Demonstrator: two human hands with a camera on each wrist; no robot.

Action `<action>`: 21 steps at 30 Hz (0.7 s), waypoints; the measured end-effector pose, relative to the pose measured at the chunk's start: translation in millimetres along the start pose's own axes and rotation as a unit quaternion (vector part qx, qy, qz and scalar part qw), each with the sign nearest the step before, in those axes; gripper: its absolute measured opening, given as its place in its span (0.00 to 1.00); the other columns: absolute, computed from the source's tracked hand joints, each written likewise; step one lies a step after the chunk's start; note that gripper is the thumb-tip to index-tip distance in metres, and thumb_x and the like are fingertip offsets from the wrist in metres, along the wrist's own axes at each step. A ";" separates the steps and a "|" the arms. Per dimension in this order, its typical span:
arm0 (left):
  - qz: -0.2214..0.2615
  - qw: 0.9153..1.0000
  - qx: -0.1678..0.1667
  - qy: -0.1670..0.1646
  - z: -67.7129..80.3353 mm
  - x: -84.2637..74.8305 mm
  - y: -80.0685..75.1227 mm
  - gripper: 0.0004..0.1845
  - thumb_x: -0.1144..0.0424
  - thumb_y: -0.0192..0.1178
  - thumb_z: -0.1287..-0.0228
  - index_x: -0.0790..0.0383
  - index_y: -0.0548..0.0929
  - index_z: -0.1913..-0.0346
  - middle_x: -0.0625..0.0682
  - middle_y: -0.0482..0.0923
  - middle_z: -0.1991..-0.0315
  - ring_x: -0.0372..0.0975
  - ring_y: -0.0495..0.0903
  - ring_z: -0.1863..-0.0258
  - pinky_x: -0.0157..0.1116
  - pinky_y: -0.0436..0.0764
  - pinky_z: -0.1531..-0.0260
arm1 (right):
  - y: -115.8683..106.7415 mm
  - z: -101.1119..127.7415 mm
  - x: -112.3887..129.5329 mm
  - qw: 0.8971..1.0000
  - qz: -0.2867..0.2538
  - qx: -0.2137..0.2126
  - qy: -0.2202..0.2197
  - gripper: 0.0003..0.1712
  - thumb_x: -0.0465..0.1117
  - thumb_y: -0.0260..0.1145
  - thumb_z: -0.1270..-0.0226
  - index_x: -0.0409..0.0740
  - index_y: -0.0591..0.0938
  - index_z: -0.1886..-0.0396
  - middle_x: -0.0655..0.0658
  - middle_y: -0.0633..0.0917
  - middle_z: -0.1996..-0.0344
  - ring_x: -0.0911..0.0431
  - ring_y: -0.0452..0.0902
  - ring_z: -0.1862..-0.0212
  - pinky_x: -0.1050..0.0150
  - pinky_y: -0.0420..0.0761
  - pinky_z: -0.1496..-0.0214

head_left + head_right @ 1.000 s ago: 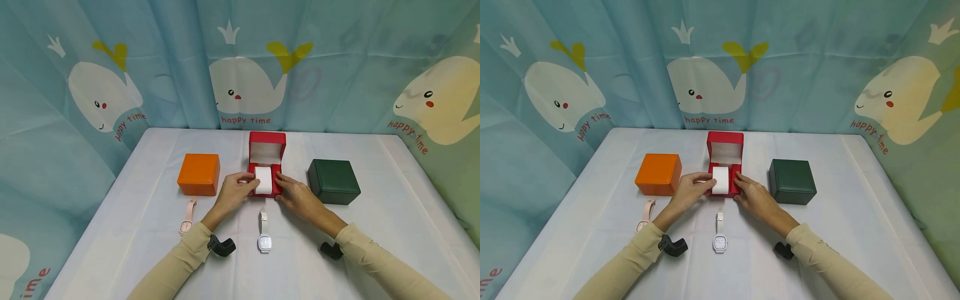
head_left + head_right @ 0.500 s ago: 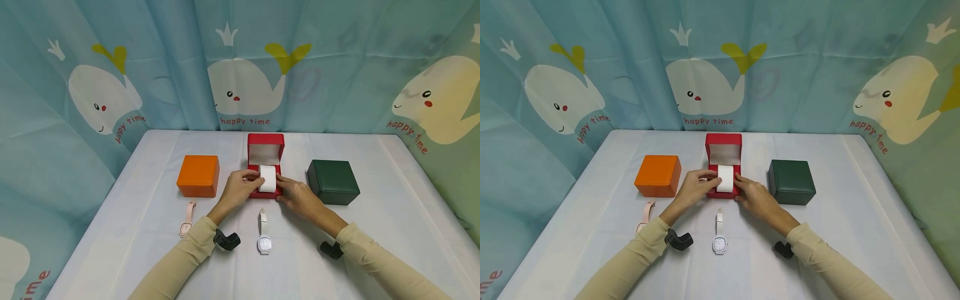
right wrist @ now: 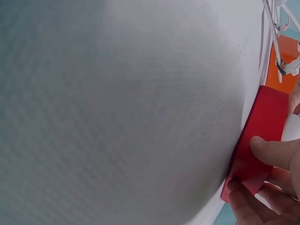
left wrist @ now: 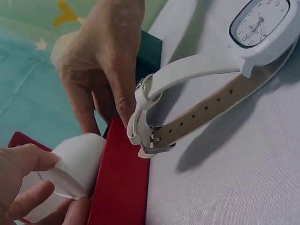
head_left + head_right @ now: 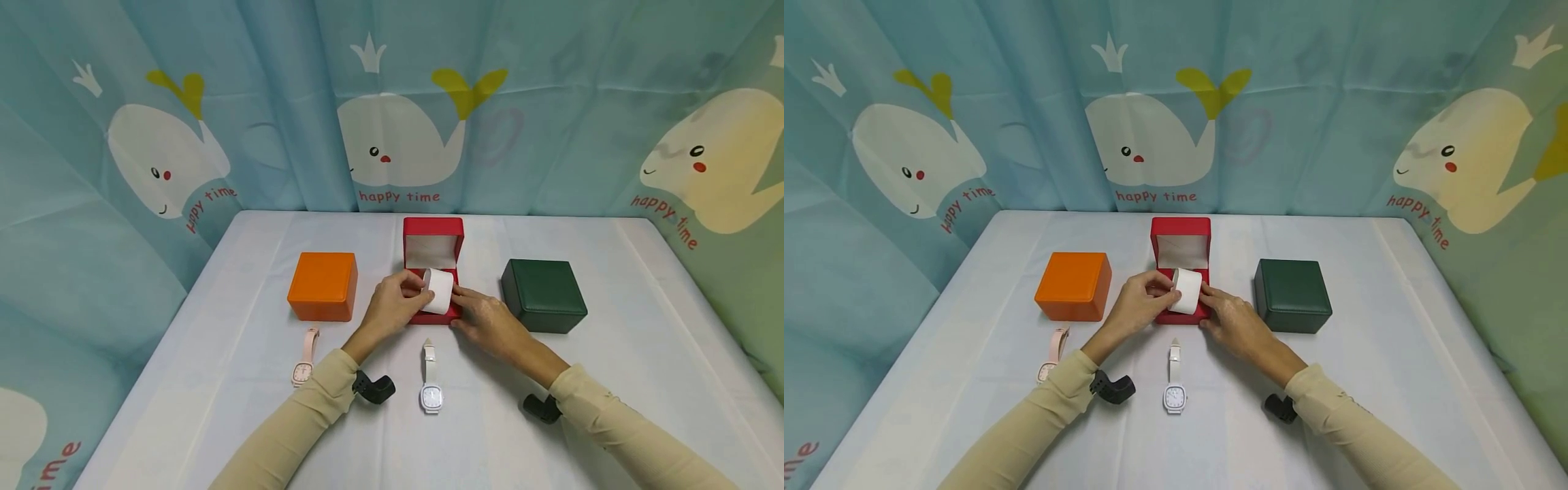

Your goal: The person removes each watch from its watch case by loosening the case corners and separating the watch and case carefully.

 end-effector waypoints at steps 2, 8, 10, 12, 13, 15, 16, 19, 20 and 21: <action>0.000 1.000 0.002 0.000 -0.3 -0.4 0.9 0.11 0.61 0.70 0.34 0.63 0.83 0.54 0.53 0.84 0.58 0.43 0.84 0.59 0.39 0.83 0.58 | 0.0 -0.2 -0.5 1.000 -0.002 -0.001 0.003 0.30 0.29 0.79 0.44 0.28 0.81 0.40 0.31 0.79 0.38 0.38 0.76 0.37 0.44 0.76 0.39; -0.010 1.000 0.007 0.003 -2.1 -0.5 0.8 0.10 0.62 0.67 0.31 0.64 0.83 0.53 0.55 0.83 0.54 0.45 0.83 0.55 0.41 0.82 0.52 | 0.5 -0.6 3.3 1.000 -0.005 -0.009 -0.007 0.30 0.30 0.79 0.45 0.27 0.82 0.42 0.31 0.79 0.38 0.39 0.77 0.38 0.45 0.78 0.40; -0.008 1.000 0.012 0.001 -2.9 0.1 1.1 0.10 0.63 0.66 0.31 0.65 0.82 0.52 0.56 0.83 0.53 0.46 0.84 0.54 0.42 0.82 0.52 | 0.5 -0.5 4.3 1.000 -0.002 -0.012 -0.010 0.30 0.30 0.80 0.45 0.26 0.81 0.42 0.31 0.79 0.38 0.39 0.77 0.39 0.46 0.78 0.41; -0.004 1.000 0.018 -0.003 -3.0 0.6 1.7 0.11 0.64 0.66 0.31 0.66 0.82 0.51 0.57 0.82 0.51 0.46 0.84 0.54 0.41 0.83 0.53 | 0.3 -0.4 4.5 1.000 0.001 -0.013 -0.009 0.31 0.29 0.80 0.46 0.26 0.81 0.42 0.32 0.79 0.38 0.39 0.77 0.39 0.47 0.78 0.41; -0.004 1.000 0.021 -0.004 -2.9 0.7 2.0 0.12 0.64 0.66 0.31 0.66 0.81 0.49 0.57 0.82 0.50 0.47 0.85 0.54 0.41 0.83 0.53 | 0.2 -0.4 4.2 1.000 0.000 -0.013 -0.007 0.31 0.29 0.80 0.46 0.26 0.81 0.42 0.32 0.79 0.38 0.39 0.77 0.39 0.47 0.78 0.41; -0.006 1.000 0.026 -0.006 -2.8 0.7 2.9 0.15 0.65 0.65 0.30 0.65 0.80 0.45 0.58 0.82 0.49 0.47 0.85 0.54 0.41 0.84 0.54 | 0.7 -0.1 3.6 1.000 0.000 -0.010 -0.003 0.31 0.29 0.80 0.46 0.25 0.81 0.42 0.33 0.79 0.37 0.39 0.77 0.38 0.47 0.78 0.41; -0.008 1.000 0.029 -0.005 -2.8 0.3 3.4 0.17 0.65 0.65 0.30 0.65 0.79 0.42 0.59 0.82 0.49 0.47 0.85 0.54 0.41 0.84 0.54 | 1.0 -0.2 3.7 1.000 0.000 -0.009 -0.002 0.31 0.29 0.80 0.46 0.25 0.81 0.41 0.33 0.79 0.37 0.39 0.77 0.38 0.47 0.78 0.41; -0.014 0.999 0.039 -0.001 -3.1 -1.1 4.5 0.23 0.66 0.64 0.30 0.63 0.74 0.34 0.60 0.81 0.48 0.47 0.85 0.54 0.40 0.85 0.55 | 1.5 -0.4 4.3 1.000 0.001 -0.006 -0.001 0.32 0.29 0.80 0.46 0.25 0.81 0.41 0.32 0.79 0.37 0.39 0.77 0.38 0.47 0.78 0.41; -0.015 0.999 0.041 0.001 -2.9 -1.9 4.7 0.26 0.66 0.64 0.30 0.62 0.73 0.32 0.60 0.81 0.47 0.47 0.85 0.54 0.40 0.85 0.56 | 1.7 -0.4 4.5 1.000 0.002 -0.006 -0.001 0.32 0.29 0.80 0.46 0.25 0.81 0.41 0.32 0.79 0.37 0.39 0.77 0.38 0.47 0.78 0.41; -0.019 0.999 0.042 0.004 -3.0 -2.6 4.8 0.27 0.67 0.64 0.30 0.61 0.72 0.30 0.61 0.80 0.46 0.47 0.85 0.54 0.39 0.85 0.56 | 1.8 -0.4 4.7 1.000 0.002 -0.006 0.000 0.31 0.29 0.80 0.46 0.25 0.81 0.42 0.32 0.79 0.37 0.39 0.77 0.38 0.47 0.78 0.41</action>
Point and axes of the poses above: each hand's wrist, its own z-axis away from the middle knuckle, its own y-axis out of the palm, x = y × z, the point moved 10 cm from there along -z, towards the middle knuckle
